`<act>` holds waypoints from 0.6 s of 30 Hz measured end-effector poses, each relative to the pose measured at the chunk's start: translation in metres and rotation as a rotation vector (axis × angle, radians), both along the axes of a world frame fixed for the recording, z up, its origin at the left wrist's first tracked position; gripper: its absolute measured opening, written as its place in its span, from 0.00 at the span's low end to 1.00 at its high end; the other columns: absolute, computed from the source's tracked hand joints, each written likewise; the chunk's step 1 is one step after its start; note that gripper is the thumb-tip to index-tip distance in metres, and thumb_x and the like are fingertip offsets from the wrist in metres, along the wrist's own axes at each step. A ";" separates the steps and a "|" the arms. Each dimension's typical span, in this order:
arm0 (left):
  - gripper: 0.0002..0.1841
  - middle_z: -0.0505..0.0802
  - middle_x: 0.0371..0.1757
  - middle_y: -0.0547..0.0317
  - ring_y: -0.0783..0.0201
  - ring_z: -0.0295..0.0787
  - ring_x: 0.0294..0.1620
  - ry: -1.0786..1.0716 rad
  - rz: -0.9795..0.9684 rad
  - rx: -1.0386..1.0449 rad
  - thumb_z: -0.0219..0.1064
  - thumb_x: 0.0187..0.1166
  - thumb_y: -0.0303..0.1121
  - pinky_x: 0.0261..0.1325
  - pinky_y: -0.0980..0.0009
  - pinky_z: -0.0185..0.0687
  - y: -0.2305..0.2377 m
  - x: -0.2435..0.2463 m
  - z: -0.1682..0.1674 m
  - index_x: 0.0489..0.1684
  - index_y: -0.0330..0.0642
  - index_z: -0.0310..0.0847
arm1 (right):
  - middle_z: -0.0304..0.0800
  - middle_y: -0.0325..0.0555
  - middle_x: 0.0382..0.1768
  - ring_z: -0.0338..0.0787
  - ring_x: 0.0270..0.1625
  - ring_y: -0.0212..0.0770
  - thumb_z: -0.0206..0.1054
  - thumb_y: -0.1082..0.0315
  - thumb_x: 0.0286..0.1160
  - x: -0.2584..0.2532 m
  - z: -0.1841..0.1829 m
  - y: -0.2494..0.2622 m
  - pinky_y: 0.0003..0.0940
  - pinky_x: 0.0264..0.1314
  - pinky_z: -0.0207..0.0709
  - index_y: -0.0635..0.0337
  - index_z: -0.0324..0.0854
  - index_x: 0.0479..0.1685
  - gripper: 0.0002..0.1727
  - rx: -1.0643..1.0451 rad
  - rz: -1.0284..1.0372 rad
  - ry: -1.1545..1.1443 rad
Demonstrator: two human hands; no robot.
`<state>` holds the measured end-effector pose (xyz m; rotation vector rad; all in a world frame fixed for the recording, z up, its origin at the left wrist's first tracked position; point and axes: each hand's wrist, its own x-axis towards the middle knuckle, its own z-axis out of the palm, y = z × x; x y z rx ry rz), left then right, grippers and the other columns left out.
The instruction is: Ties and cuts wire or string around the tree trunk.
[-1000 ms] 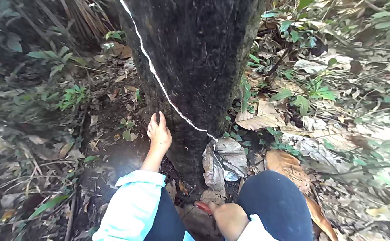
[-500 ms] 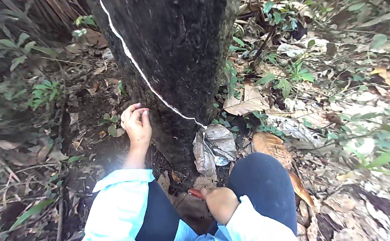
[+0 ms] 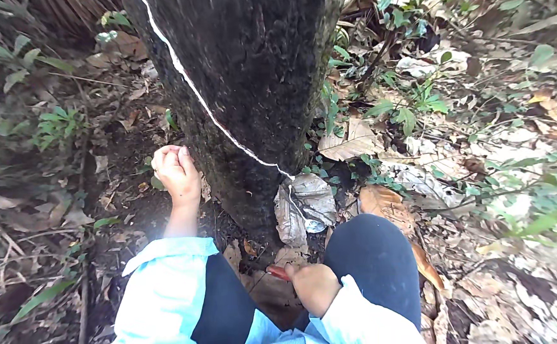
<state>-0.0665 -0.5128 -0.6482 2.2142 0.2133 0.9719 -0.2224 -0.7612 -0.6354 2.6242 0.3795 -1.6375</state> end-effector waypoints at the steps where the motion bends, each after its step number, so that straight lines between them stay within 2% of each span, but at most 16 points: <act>1: 0.22 0.85 0.57 0.37 0.46 0.79 0.63 -0.016 0.004 -0.006 0.53 0.90 0.38 0.71 0.49 0.65 0.001 0.001 -0.001 0.31 0.28 0.84 | 0.85 0.69 0.65 0.86 0.68 0.70 0.52 0.77 0.87 0.001 0.000 0.000 0.66 0.61 0.80 0.55 0.66 0.84 0.26 0.001 -0.002 0.002; 5: 0.20 0.84 0.61 0.37 0.47 0.77 0.66 -0.023 0.020 -0.013 0.61 0.85 0.37 0.72 0.51 0.63 0.003 0.002 0.000 0.22 0.31 0.76 | 0.83 0.68 0.69 0.84 0.70 0.69 0.51 0.76 0.87 0.004 0.006 -0.001 0.66 0.64 0.78 0.55 0.66 0.85 0.27 0.034 -0.011 0.021; 9: 0.19 0.82 0.69 0.35 0.45 0.73 0.74 -0.017 0.036 -0.008 0.64 0.82 0.38 0.77 0.47 0.57 0.001 0.002 0.000 0.22 0.31 0.78 | 0.83 0.69 0.70 0.83 0.71 0.70 0.49 0.75 0.89 0.004 0.009 -0.002 0.67 0.67 0.76 0.57 0.66 0.85 0.26 0.080 -0.030 0.008; 13: 0.17 0.82 0.72 0.36 0.46 0.72 0.77 -0.034 0.036 -0.009 0.67 0.79 0.37 0.80 0.47 0.56 0.002 0.003 -0.002 0.22 0.32 0.80 | 0.84 0.67 0.68 0.85 0.71 0.68 0.50 0.76 0.88 0.004 0.004 0.001 0.66 0.65 0.78 0.54 0.65 0.86 0.27 0.021 -0.003 0.020; 18: 0.15 0.80 0.74 0.34 0.46 0.72 0.79 -0.057 0.018 -0.020 0.65 0.79 0.35 0.83 0.50 0.58 0.006 0.003 -0.005 0.28 0.28 0.83 | 0.85 0.67 0.66 0.86 0.69 0.68 0.51 0.77 0.87 0.003 0.000 0.002 0.65 0.63 0.80 0.54 0.66 0.85 0.27 0.002 0.008 0.013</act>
